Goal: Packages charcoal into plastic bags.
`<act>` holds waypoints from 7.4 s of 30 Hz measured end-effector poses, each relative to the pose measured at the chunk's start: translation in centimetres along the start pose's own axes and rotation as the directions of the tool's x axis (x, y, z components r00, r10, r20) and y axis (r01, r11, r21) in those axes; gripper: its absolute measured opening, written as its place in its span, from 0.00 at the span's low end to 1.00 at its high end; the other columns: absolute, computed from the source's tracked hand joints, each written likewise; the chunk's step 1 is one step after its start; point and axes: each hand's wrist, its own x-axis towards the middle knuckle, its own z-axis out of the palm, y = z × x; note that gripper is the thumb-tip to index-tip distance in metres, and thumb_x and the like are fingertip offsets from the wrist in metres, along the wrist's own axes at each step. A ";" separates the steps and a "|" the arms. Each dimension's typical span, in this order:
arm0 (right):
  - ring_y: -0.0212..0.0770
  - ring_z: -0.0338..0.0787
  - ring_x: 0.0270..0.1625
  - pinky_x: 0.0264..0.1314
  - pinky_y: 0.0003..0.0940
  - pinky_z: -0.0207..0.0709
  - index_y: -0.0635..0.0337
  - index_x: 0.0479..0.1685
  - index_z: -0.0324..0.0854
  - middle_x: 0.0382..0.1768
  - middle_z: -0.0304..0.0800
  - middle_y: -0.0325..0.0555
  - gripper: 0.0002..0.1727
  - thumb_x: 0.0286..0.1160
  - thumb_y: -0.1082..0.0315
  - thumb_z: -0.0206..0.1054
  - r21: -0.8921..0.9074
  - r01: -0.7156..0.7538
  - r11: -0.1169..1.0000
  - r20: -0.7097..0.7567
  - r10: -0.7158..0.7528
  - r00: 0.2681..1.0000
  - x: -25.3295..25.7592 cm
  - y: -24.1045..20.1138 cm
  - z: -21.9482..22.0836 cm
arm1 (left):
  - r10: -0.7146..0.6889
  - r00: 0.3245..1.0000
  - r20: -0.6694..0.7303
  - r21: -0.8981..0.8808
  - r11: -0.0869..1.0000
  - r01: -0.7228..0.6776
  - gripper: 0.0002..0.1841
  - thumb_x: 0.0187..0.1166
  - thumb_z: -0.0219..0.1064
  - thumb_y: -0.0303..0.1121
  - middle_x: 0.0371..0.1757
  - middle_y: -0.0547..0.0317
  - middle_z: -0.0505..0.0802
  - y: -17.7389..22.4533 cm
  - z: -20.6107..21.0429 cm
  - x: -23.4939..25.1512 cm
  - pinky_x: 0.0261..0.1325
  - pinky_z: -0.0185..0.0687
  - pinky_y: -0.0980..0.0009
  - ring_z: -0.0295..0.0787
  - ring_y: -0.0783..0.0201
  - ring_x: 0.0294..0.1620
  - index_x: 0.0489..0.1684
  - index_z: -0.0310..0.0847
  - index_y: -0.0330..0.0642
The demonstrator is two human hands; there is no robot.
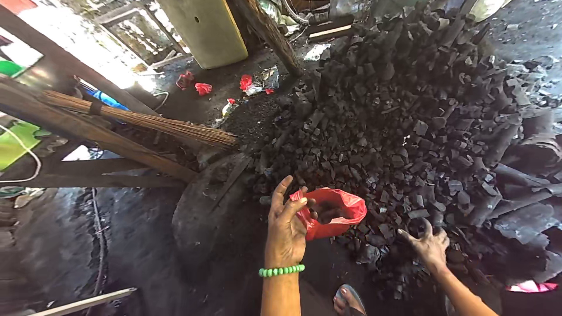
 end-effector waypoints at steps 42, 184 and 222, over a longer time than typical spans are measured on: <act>0.51 0.92 0.47 0.53 0.53 0.87 0.71 0.60 0.79 0.49 0.89 0.60 0.16 0.84 0.66 0.65 0.510 0.472 0.719 0.048 -0.572 0.819 -3.3 -14.4 -0.3 | 0.171 0.982 0.085 0.111 0.978 -0.179 0.36 0.74 0.58 0.26 0.67 0.53 0.82 0.2 -1.1 -0.7 0.35 0.86 0.75 0.90 0.66 0.45 0.87 0.58 0.59; 0.64 0.87 0.67 0.73 0.63 0.75 0.61 0.62 0.88 0.57 0.92 0.61 0.31 0.86 0.41 0.58 -0.192 0.939 0.285 0.530 -0.775 0.344 -2.7 -13.7 -10.7 | -0.107 0.890 0.444 0.462 0.878 -0.125 0.25 0.80 0.61 0.27 0.41 0.53 0.89 -2.9 1.7 -0.1 0.29 0.74 0.76 0.77 0.71 0.25 0.79 0.69 0.42; 0.23 0.84 0.23 0.26 0.22 0.79 0.50 0.41 0.84 0.25 0.89 0.28 0.35 0.79 0.26 0.51 0.909 0.242 0.341 0.125 -0.774 0.621 -9.4 -8.9 -15.0 | -0.189 0.595 0.781 0.364 0.913 -0.187 0.06 0.81 0.60 0.28 0.31 0.75 0.87 -8.1 6.2 -6.8 0.28 0.70 0.86 0.76 0.85 0.26 0.48 0.81 0.41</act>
